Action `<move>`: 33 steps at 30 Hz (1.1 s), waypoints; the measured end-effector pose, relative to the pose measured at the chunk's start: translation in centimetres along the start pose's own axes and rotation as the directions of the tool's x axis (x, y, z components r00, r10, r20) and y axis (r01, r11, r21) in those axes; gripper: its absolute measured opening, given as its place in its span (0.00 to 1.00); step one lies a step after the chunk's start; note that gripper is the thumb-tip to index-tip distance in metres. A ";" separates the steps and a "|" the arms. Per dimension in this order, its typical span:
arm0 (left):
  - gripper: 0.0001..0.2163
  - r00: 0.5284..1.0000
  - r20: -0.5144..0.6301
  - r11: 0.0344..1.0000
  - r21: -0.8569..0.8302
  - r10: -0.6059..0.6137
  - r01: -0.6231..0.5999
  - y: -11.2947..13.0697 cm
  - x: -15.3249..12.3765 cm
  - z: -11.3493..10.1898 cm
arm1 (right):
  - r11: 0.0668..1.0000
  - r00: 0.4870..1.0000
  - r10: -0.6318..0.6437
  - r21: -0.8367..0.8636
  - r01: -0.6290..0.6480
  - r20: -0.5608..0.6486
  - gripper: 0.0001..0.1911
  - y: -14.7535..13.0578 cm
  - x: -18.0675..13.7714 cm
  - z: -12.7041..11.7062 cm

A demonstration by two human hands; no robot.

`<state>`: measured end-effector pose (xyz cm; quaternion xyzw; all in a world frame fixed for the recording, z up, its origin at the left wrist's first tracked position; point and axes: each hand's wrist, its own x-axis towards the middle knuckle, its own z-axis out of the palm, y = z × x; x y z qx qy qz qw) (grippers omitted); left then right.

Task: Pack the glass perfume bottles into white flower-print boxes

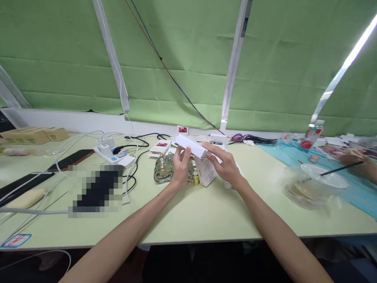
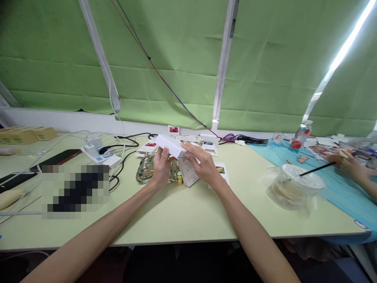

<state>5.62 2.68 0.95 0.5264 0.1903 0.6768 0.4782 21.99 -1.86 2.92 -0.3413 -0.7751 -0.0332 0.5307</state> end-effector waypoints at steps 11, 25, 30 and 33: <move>0.20 1.000 -0.011 1.000 -0.014 0.003 -0.003 -0.2 0.1 -0.1 | 0.999 1.000 -0.014 -0.031 0.015 0.016 0.21 0.4 -0.1 0.1; 0.19 1.000 0.003 1.000 0.016 0.017 -0.017 -0.3 0.0 -0.2 | 0.997 0.999 -0.048 -0.056 0.049 0.024 0.23 0.7 -0.3 0.2; 0.20 1.000 0.006 0.999 0.035 0.007 -0.007 -0.1 -0.1 -0.2 | 0.994 0.997 -0.083 -0.077 0.082 0.001 0.23 0.7 -0.4 0.1; 0.21 1.000 0.000 0.999 0.034 0.000 0.000 -0.1 -0.1 -0.1 | 0.992 0.996 -0.090 -0.092 0.090 -0.003 0.23 0.8 -0.4 0.1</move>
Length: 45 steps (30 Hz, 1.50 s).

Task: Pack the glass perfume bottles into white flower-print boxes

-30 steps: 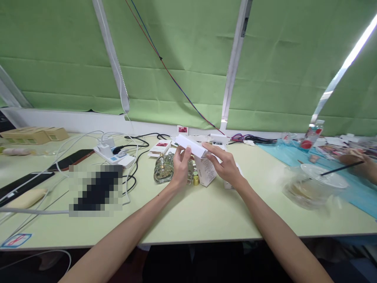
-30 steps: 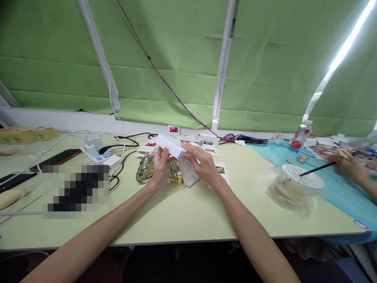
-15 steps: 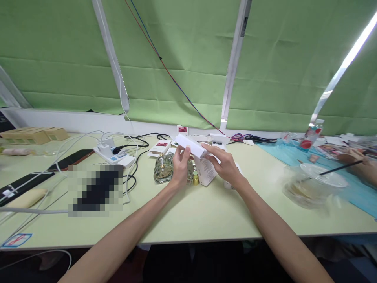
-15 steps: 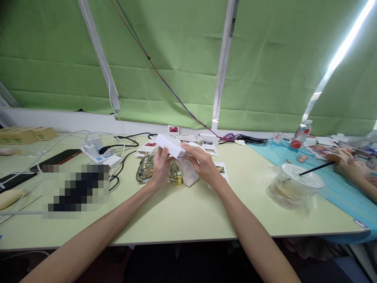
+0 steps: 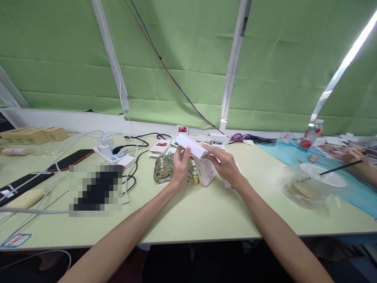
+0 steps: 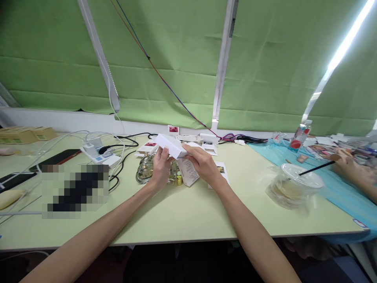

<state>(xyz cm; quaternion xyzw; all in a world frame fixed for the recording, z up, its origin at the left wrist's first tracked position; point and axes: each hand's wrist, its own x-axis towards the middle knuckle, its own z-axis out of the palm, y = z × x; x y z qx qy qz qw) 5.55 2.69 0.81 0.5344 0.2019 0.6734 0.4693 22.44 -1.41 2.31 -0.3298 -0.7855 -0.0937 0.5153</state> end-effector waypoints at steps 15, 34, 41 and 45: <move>0.19 0.999 0.014 0.999 0.009 0.032 -0.032 -0.1 0.0 0.0 | 0.996 0.999 0.033 -0.081 -0.034 -0.022 0.20 0.2 -0.1 0.1; 0.19 1.000 0.013 1.000 -0.018 0.018 -0.018 -0.3 0.2 -0.1 | 0.980 0.994 -0.081 -0.190 0.066 -0.071 0.21 0.2 -0.2 0.2; 0.19 1.000 -0.016 0.999 -0.035 0.027 -0.028 0.1 0.1 0.3 | 0.994 0.999 -0.034 -0.109 0.030 -0.036 0.23 0.1 -0.1 0.0; 0.18 0.999 -0.023 0.999 -0.031 0.039 -0.040 0.2 0.1 0.2 | 0.998 1.000 -0.023 -0.057 0.022 -0.015 0.24 0.1 0.0 0.0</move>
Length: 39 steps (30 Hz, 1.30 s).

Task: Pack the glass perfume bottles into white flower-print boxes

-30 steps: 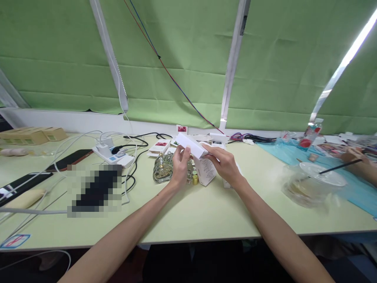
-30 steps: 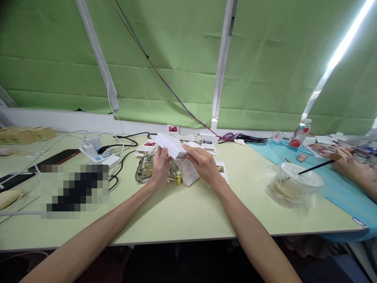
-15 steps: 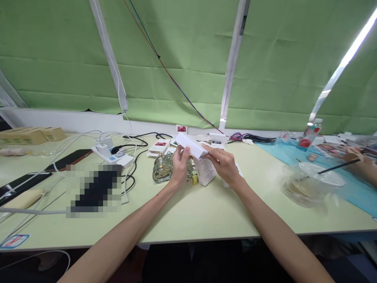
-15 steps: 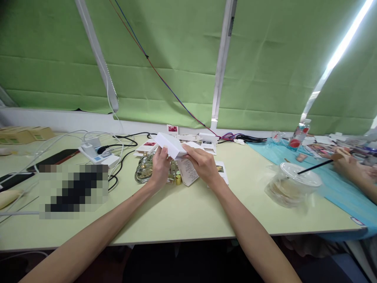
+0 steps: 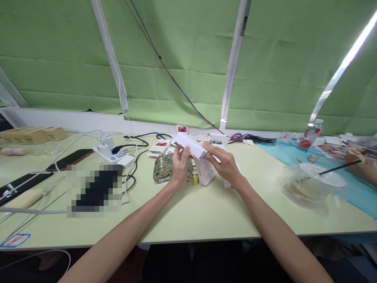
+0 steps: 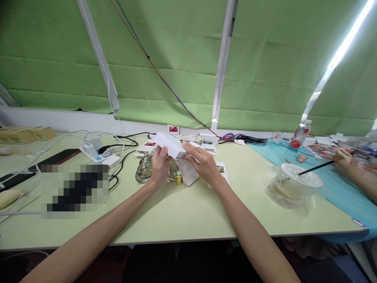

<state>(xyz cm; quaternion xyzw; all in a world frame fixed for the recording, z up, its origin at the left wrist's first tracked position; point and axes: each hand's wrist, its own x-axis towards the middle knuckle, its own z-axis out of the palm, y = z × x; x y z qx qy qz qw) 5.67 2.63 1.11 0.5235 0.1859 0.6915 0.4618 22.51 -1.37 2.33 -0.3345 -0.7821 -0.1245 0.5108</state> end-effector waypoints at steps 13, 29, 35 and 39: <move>0.18 1.000 -0.001 0.999 0.044 0.017 -0.017 0.1 0.0 -0.2 | 1.000 0.999 0.015 0.026 -0.016 0.030 0.25 -0.3 0.1 -0.3; 0.20 0.968 0.101 0.939 0.238 0.230 -0.248 0.6 -0.7 0.1 | 0.997 0.999 -0.053 0.049 0.052 0.007 0.33 -0.8 0.2 -0.8; 0.24 0.933 0.196 0.867 0.352 0.301 -0.354 0.4 -1.3 -0.3 | 0.998 1.000 -0.023 0.058 0.023 0.000 0.32 -1.4 0.3 -0.9; 0.27 0.896 0.268 0.780 0.444 0.355 -0.442 0.6 -1.5 -0.3 | 0.998 1.000 -0.003 0.067 0.003 -0.007 0.34 -1.9 0.3 -1.2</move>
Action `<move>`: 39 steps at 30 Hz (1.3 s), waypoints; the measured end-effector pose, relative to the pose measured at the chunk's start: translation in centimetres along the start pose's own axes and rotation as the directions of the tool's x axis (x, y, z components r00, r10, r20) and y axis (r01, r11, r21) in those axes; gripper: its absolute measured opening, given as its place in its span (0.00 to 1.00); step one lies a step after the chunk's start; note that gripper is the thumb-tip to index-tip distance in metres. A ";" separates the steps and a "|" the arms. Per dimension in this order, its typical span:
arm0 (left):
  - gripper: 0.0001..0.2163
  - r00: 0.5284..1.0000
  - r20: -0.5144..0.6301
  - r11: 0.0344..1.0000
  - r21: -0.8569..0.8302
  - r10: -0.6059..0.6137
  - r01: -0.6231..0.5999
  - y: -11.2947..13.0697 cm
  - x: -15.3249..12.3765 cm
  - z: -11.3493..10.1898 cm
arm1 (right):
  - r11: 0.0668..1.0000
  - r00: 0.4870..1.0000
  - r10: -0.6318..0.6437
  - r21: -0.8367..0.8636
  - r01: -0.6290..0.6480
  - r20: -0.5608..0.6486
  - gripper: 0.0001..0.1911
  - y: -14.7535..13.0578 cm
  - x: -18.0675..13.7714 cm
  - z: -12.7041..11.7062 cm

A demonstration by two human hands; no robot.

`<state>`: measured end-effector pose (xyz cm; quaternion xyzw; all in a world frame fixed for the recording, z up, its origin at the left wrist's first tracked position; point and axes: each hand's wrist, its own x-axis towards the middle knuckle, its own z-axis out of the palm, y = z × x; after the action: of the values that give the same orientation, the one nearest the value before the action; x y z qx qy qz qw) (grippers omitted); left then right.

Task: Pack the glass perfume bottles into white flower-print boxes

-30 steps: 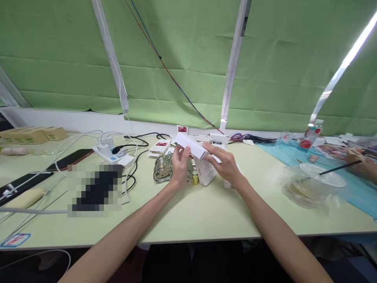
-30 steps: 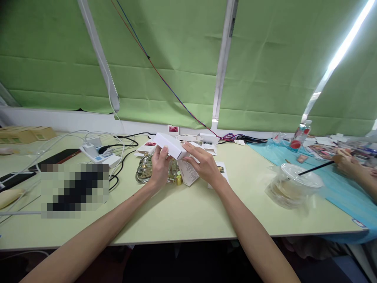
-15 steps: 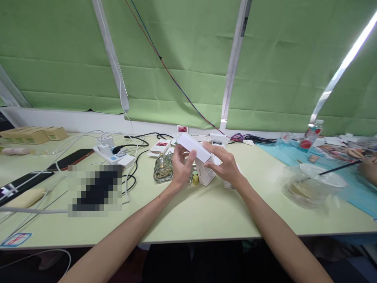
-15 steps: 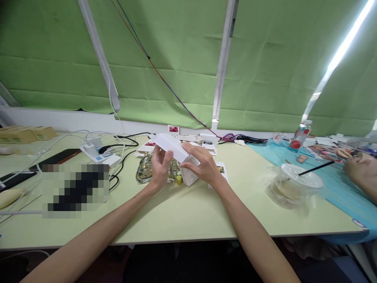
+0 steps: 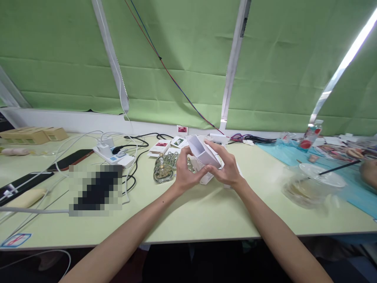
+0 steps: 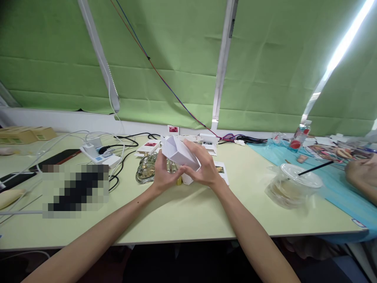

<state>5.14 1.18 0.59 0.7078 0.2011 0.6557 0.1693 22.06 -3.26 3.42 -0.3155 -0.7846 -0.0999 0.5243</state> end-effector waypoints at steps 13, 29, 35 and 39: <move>0.26 0.961 0.188 0.967 0.115 0.204 -0.228 -0.1 0.0 0.0 | 0.996 0.999 0.045 0.078 -0.047 0.020 0.43 -0.5 0.1 0.3; 0.22 0.948 0.209 0.953 0.137 0.240 -0.271 -0.1 0.4 0.3 | 0.992 0.997 0.074 0.101 -0.071 -0.022 0.37 -0.5 0.0 0.7; 0.22 0.946 0.255 0.948 0.192 0.200 -0.252 0.3 0.4 0.1 | 0.994 0.992 0.106 0.045 -0.102 -0.076 0.33 -0.4 0.0 0.9; 0.23 0.934 0.288 0.939 0.207 0.211 -0.275 0.3 0.2 0.1 | 0.991 0.984 0.133 0.036 -0.130 -0.116 0.30 -0.3 0.1 0.7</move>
<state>5.23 1.02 0.91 0.8228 0.1664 0.5429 0.0230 21.30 -3.11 3.20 -0.3526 -0.7311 -0.0724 0.5796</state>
